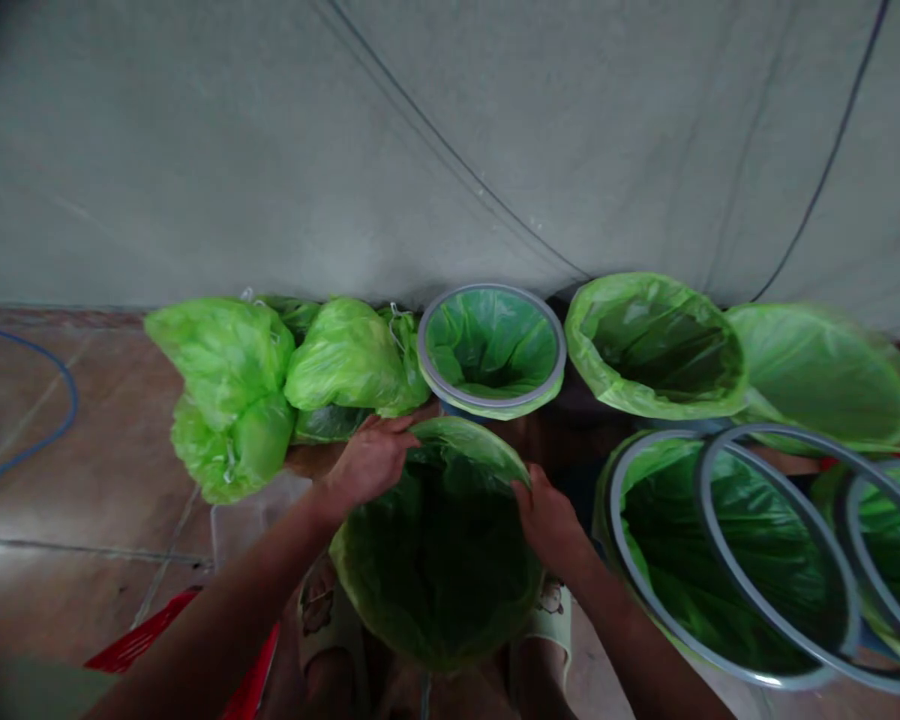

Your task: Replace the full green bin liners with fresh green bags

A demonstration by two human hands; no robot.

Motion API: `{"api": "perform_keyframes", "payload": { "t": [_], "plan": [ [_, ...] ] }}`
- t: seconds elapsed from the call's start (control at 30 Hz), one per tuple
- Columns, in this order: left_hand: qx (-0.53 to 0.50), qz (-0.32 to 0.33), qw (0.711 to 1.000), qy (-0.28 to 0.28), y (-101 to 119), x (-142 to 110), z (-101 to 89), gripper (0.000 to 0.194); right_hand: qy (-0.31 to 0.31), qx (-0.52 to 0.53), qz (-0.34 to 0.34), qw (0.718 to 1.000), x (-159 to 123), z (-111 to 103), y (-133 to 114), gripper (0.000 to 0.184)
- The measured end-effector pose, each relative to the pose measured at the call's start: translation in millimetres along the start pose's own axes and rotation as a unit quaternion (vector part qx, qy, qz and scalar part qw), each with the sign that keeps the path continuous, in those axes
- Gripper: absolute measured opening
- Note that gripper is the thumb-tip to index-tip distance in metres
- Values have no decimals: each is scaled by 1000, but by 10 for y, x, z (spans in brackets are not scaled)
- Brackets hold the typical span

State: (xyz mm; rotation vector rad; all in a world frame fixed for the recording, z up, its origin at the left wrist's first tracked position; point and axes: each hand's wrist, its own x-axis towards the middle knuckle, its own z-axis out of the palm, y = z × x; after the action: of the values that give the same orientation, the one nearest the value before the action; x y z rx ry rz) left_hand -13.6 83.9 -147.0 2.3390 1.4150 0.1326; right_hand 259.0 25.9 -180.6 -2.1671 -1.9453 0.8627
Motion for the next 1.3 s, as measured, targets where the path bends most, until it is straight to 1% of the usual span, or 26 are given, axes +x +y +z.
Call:
{"api": "perform_keyframes", "payload": {
  "t": [0.07, 0.13, 0.2, 0.23, 0.27, 0.3, 0.33, 0.43, 0.53, 0.6, 0.63, 0.7, 0.77, 0.83, 0.9, 0.93, 1.0, 1.03, 1.1, 1.13, 1.2, 1.23, 1.3],
  "plan": [
    [-15, -5, 1000, 5, 28, 20, -127, 28, 2, 25, 3, 1000, -107, -29, -41, 43],
    [-48, 1, 998, 32, 80, 73, -219, 30, 51, 32, -20, 998, -121, -102, -117, 51],
    [-72, 10, 995, 74, 157, 177, -245, 31, 108, 32, -59, 992, -27, -178, -227, 50],
    [-76, 14, 993, 91, 200, 243, -229, 31, 122, 31, -82, 989, 51, -201, -288, 48],
    [-71, 18, 993, 95, 244, 313, -196, 31, 126, 31, -102, 986, 138, -208, -347, 45],
    [-59, 17, 994, 85, 284, 380, -147, 29, 117, 27, -120, 985, 226, -197, -400, 43],
    [-41, 15, 997, 63, 319, 441, -89, 27, 97, 17, -134, 986, 306, -169, -440, 41],
    [19, -7, 1000, -4, 390, 550, 91, 15, 23, -40, -137, 990, 461, -47, -474, 36],
    [44, -20, 999, -11, 429, 540, 169, 17, -9, -84, -122, 989, 497, 15, -408, 30],
    [42, -23, 999, 7, 430, 471, 134, 23, -16, -86, -117, 989, 483, -3, -353, 26],
    [37, -27, 999, 24, 414, 419, 95, 29, -18, -81, -111, 990, 465, -20, -327, 25],
    [15, -47, 996, 76, 334, 290, 1, 46, -10, -65, -88, 994, 394, -42, -274, 23],
    [-22, -96, 986, 133, 196, 146, -80, 59, 21, -42, -51, 998, 257, -16, -215, 25],
    [-75, -164, 971, 159, 42, 21, -124, 62, 61, -5, -10, 998, 56, 65, -153, 28],
    [-109, -199, 963, 147, -67, -54, -133, 60, 77, 39, 22, 996, -166, 160, -104, 32],
    [-114, -198, 964, 134, -90, -66, -132, 59, 73, 56, 33, 995, -262, 193, -90, 35],
    [-106, -168, 973, 115, -71, -37, -130, 54, 78, 72, 40, 994, -377, 194, -96, 45],
    [-98, -149, 978, 111, -37, 2, -132, 50, 95, 73, 37, 992, -383, 157, -120, 51],
    [-81, -120, 983, 109, 48, 119, -136, 38, 148, 75, 8, 986, -283, 30, -214, 56],
    [-70, -113, 985, 107, 88, 188, -132, 35, 170, 81, -14, 982, -186, -43, -281, 52],
    [-47, -112, 989, 85, 143, 319, -98, 37, 166, 105, -77, 978, 61, -159, -435, 42],
    [-40, -114, 990, 68, 155, 371, -69, 39, 155, 111, -100, 977, 189, -189, -510, 40],
    [-38, -115, 992, 38, 144, 426, 4, 39, 104, 76, -117, 985, 405, -187, -627, 39]
  ]
}}
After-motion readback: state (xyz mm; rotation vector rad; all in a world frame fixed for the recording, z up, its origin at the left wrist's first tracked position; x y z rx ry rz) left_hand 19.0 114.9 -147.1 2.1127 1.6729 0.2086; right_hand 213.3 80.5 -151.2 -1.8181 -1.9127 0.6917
